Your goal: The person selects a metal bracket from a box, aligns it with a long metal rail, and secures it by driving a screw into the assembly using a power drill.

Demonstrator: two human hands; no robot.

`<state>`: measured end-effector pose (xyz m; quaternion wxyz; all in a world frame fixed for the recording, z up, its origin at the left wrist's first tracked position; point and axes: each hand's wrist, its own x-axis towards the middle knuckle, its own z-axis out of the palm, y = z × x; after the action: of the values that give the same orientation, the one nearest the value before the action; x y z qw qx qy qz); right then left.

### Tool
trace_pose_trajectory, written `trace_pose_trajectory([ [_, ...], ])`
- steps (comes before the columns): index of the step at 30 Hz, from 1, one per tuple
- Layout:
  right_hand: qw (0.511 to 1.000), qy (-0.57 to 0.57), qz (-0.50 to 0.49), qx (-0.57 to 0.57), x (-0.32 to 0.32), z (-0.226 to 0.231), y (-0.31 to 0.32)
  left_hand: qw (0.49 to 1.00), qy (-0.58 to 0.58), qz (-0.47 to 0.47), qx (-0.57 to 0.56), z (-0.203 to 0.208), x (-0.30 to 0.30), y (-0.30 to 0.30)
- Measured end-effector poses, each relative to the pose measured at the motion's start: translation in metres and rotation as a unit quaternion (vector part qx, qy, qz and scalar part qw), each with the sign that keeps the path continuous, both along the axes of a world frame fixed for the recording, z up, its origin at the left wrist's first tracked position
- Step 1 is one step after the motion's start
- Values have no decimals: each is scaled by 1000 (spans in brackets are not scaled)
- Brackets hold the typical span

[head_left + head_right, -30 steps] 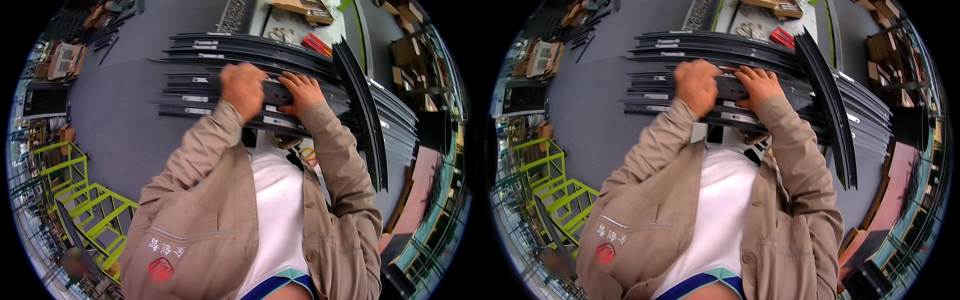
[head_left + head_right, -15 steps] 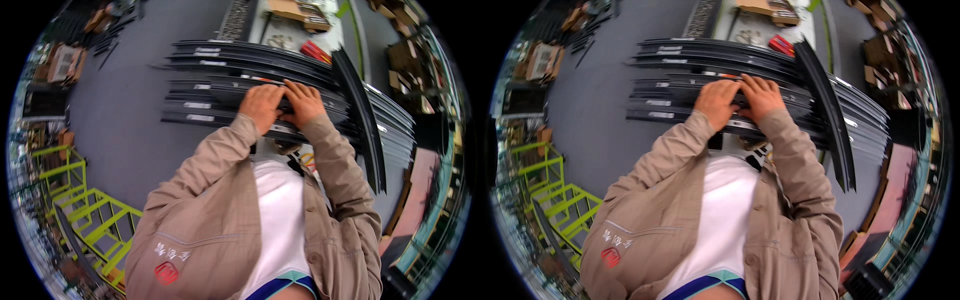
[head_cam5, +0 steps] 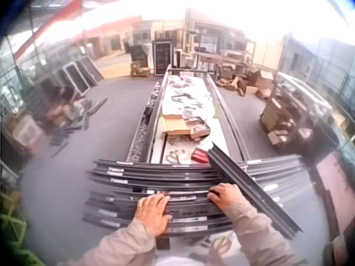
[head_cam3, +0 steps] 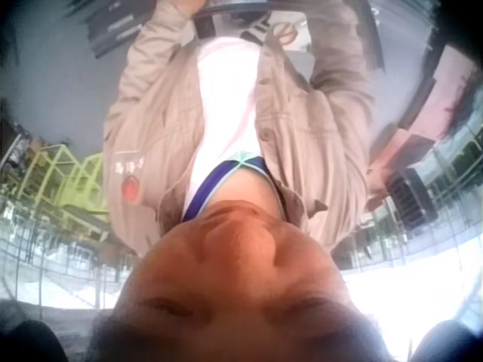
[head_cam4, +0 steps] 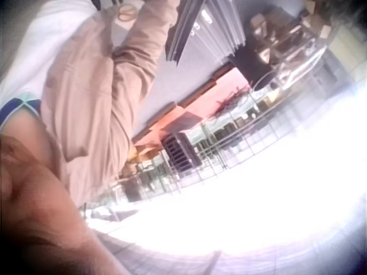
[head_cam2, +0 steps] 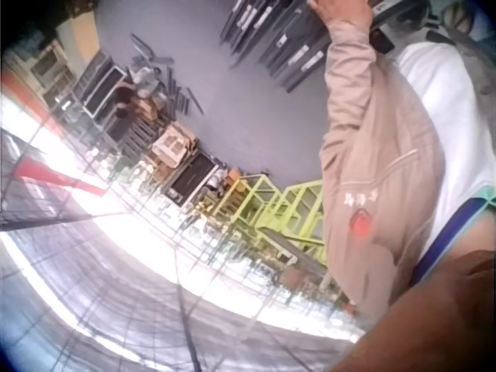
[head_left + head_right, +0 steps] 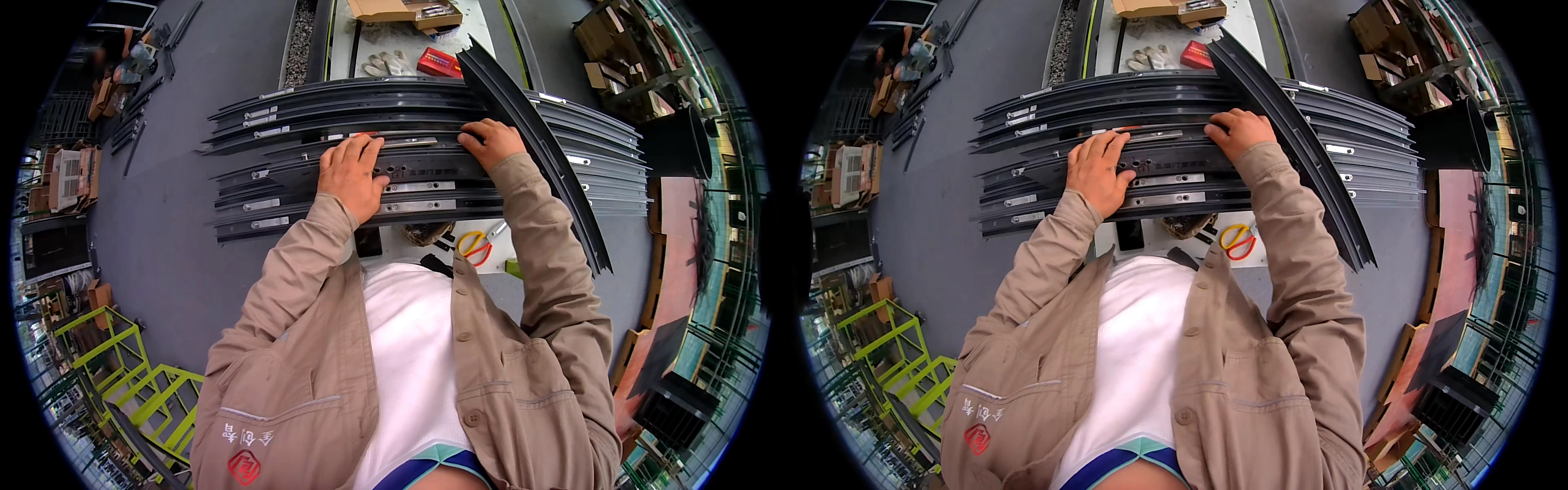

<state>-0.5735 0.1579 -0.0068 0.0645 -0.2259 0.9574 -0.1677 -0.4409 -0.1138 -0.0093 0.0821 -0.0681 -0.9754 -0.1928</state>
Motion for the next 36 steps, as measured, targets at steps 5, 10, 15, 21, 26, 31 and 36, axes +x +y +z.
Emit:
trace_pose_trajectory([
  [5, 999, 42, -13, 6, 3, -10, 0, 1000, 7, 11, -15, -5, 0, 3],
  [10, 999, 38, -4, 0, 0, -14, 0, 1000, -8, 11, -17, -4, -2, 2],
  [15, 999, 44, -9, 24, 0, -15, -1, 1000, -9, 14, -12, -3, -3, 2],
  [21, 998, 50, -12, 30, -2, -20, 0, 1000, -12, 14, -4, -3, -4, 2],
  [26, 998, 67, -11, 16, -2, -22, -2, 1000, -6, 10, 0, -5, -4, 0],
  [31, 998, 59, -19, 24, -1, -20, -3, 1000, -15, 8, 6, -4, -5, 0],
  [36, 997, 67, -16, 22, 0, -20, -4, 1000, -15, 10, 1, -4, -5, 0],
])
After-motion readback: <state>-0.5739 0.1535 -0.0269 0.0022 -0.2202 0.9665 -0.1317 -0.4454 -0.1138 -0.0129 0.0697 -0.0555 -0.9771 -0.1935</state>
